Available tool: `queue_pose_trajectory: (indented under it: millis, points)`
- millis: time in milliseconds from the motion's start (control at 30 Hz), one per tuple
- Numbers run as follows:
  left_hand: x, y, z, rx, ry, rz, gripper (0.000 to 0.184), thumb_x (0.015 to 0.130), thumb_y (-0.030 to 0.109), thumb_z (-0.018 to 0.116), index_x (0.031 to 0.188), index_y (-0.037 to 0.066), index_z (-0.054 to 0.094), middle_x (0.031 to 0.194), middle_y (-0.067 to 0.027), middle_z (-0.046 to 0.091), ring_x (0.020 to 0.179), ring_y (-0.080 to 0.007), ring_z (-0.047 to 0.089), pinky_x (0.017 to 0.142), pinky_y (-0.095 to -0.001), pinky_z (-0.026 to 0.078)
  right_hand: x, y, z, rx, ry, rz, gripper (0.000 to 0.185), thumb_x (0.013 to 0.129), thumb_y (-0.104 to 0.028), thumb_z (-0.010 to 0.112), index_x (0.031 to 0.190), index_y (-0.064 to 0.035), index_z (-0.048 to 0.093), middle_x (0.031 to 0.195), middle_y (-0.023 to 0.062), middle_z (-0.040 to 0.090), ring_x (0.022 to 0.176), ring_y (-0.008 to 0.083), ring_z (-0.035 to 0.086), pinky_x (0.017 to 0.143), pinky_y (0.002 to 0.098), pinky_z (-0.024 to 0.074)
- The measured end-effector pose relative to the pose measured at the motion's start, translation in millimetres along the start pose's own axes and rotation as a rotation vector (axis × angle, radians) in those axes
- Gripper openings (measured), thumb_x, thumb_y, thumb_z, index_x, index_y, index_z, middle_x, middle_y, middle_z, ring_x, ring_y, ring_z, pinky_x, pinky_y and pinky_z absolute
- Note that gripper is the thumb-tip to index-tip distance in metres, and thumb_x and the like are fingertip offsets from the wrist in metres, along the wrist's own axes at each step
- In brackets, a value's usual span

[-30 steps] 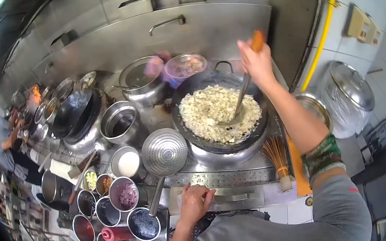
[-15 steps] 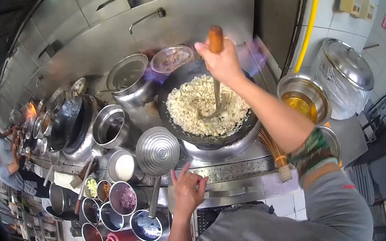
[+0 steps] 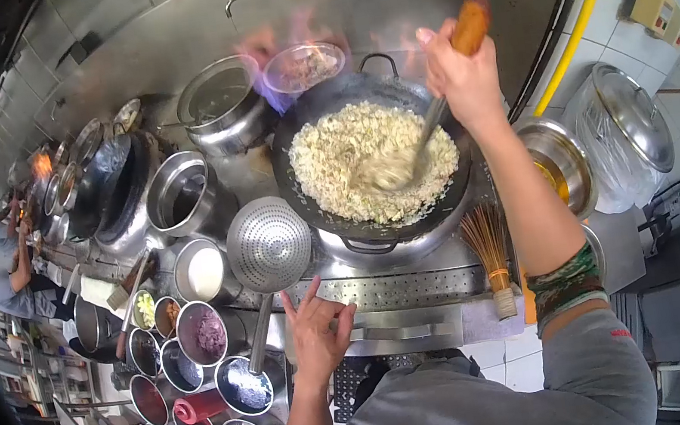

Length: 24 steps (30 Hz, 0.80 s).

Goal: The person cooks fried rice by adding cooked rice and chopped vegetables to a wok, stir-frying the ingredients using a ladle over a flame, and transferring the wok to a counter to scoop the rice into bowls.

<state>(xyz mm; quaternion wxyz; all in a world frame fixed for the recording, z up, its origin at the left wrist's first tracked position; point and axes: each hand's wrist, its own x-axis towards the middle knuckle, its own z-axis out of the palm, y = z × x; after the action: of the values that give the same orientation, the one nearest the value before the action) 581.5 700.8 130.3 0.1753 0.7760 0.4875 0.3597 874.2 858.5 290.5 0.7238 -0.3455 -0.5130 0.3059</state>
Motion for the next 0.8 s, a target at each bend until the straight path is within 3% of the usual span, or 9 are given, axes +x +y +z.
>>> queue_pose_trajectory:
  millis: [100,300,333,400,467,567,600,667,800]
  points:
    - [-9.8,-4.8,7.7,-0.001,-0.010,-0.002,0.011,0.076,0.012,0.075,0.074,0.010,0.064,0.074,-0.0047,0.061,0.116,-0.0319,0.058,0.111,-0.0612,0.014,11.5,3.7,15.4,0.056,0.000,0.080,0.030,0.086,-0.015,0.069,0.074,-0.0094,0.042,0.051,-0.0026,0.039,0.037,0.0081,0.036,0.036,0.0267,0.0302]
    - [8.3,5.2,-15.7,0.045,0.009,0.047,0.008,0.077,0.014,0.074,0.077,0.010,0.068,0.078,-0.0047,0.064,0.115,-0.0302,0.058,0.110,-0.0621,0.015,44.9,-110.2,51.6,-0.078,0.070,-0.102,0.032,0.087,-0.018,0.067,0.071,-0.0142,0.039,0.052,-0.0061,0.033,0.039,0.0059,0.031,0.037,0.0260,0.0265]
    - [10.4,2.5,-17.9,0.064,-0.024,0.061,0.008,0.077,0.014,0.074,0.078,0.009,0.068,0.096,-0.0094,0.064,0.123,-0.0343,0.051,0.109,-0.0623,0.018,46.2,-128.3,53.7,-0.075,0.078,-0.109,0.032,0.087,-0.018,0.067,0.071,-0.0142,0.039,0.052,-0.0061,0.033,0.039,0.0059,0.031,0.037,0.0260,0.0265]
    - [20.3,8.0,-23.1,0.050,0.023,0.077,0.009,0.077,0.015,0.074,0.077,0.008,0.068,0.108,-0.0126,0.060,0.127,-0.0380,0.045,0.109,-0.0624,0.019,47.1,-146.3,54.1,0.009,-0.018,-0.162,0.034,0.088,-0.018,0.065,0.068,-0.0149,0.038,0.051,-0.0060,0.032,0.038,0.0054,0.030,0.037,0.0259,0.0273]
    - [26.6,6.8,-24.9,0.049,0.050,0.089,0.011,0.076,0.015,0.075,0.076,0.006,0.068,0.138,-0.0196,0.044,0.135,-0.0479,0.029,0.108,-0.0621,0.023,34.6,-133.8,53.4,-0.012,0.015,-0.151,0.035,0.089,-0.018,0.064,0.067,-0.0152,0.037,0.051,-0.0060,0.032,0.038,0.0052,0.030,0.037,0.0259,0.0274]
    - [32.1,1.8,-11.0,-0.037,0.090,0.081,0.011,0.076,0.016,0.075,0.075,0.006,0.068,0.141,-0.0205,0.042,0.135,-0.0477,0.030,0.108,-0.0622,0.022,14.4,-51.2,37.0,-0.137,0.145,-0.089,0.030,0.086,-0.020,0.068,0.069,-0.0113,0.045,0.052,-0.0043,0.041,0.038,0.0082,0.037,0.036,0.0265,0.0308]
    - [32.4,0.5,-2.3,-0.067,0.079,0.088,0.012,0.077,0.017,0.074,0.076,0.007,0.068,0.143,-0.0207,0.041,0.135,-0.0481,0.030,0.108,-0.0627,0.022,1.2,-4.2,41.4,-0.192,0.323,0.060,0.029,0.086,-0.016,0.068,0.072,-0.0107,0.044,0.052,-0.0033,0.042,0.038,0.0078,0.038,0.036,0.0259,0.0316]
    - [40.5,3.1,18.0,-0.076,0.022,0.130,0.012,0.077,0.017,0.073,0.077,0.007,0.067,0.142,-0.0207,0.041,0.135,-0.0483,0.030,0.107,-0.0632,0.022,-11.7,17.3,23.1,0.072,0.058,-0.024,0.024,0.088,-0.011,0.067,0.080,-0.0076,0.045,0.053,-0.0024,0.042,0.038,0.0072,0.039,0.036,0.0247,0.0317]
    - [47.8,8.6,51.2,-0.053,-0.091,0.264,0.014,0.080,0.019,0.070,0.080,0.006,0.066,0.141,-0.0203,0.042,0.135,-0.0464,0.030,0.105,-0.0655,0.023,10.3,5.2,25.5,0.017,0.135,0.070,0.025,0.088,-0.014,0.066,0.081,-0.0110,0.042,0.052,-0.0029,0.037,0.037,0.0085,0.034,0.037,0.0269,0.0293]
